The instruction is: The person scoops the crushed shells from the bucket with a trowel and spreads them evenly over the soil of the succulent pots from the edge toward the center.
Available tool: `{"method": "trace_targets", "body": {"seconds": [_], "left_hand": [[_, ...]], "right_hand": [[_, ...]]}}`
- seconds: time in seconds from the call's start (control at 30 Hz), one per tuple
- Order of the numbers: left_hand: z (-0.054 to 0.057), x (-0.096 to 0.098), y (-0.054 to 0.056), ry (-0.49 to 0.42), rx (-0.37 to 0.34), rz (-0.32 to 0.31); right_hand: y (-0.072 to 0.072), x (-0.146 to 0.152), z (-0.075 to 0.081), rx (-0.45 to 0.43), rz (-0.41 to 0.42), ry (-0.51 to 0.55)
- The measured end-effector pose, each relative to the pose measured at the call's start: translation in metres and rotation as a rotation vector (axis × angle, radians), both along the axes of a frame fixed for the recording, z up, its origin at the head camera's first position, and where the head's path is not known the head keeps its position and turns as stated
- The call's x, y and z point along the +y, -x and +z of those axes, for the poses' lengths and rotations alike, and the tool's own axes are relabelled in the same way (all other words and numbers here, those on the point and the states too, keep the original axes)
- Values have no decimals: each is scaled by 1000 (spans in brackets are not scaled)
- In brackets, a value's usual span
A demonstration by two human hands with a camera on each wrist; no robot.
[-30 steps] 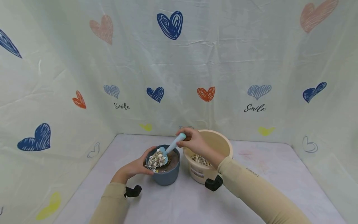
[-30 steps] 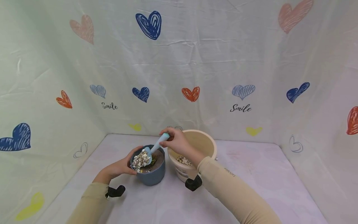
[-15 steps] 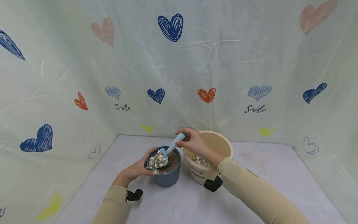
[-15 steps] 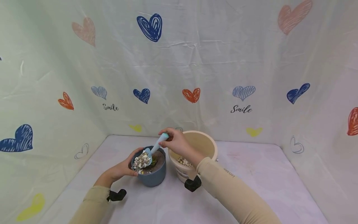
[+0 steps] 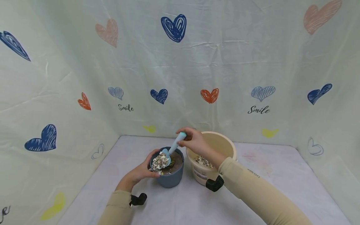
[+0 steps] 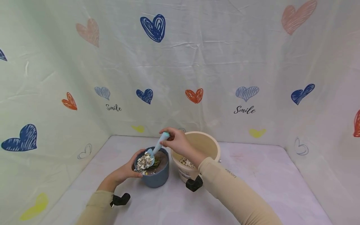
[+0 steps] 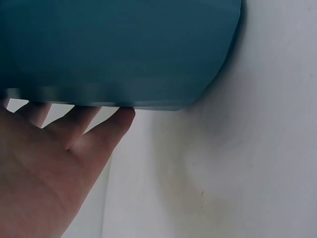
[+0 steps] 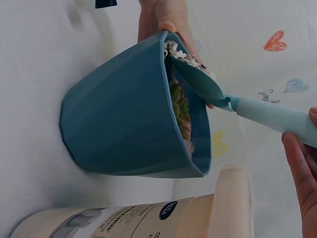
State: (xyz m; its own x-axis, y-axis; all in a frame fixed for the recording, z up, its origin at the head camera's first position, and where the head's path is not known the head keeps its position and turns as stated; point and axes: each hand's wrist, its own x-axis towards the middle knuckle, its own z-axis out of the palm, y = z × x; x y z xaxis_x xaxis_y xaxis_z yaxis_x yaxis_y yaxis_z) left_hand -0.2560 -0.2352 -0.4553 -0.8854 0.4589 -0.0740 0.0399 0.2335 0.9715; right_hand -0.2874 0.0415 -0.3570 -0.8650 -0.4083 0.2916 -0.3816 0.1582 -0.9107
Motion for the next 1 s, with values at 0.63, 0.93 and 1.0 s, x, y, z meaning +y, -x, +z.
{"method": "trace_targets", "body": {"seconds": [0.63, 0.93, 1.0], "left_hand": [[-1, 10, -13, 17, -10, 114], [-2, 18, -19, 11, 7, 176], [-2, 20, -20, 14, 2, 192]], "right_hand": [[-1, -1, 7, 10, -7, -21], [0, -1, 8, 8, -32, -35], [0, -1, 7, 8, -31, -36]]}}
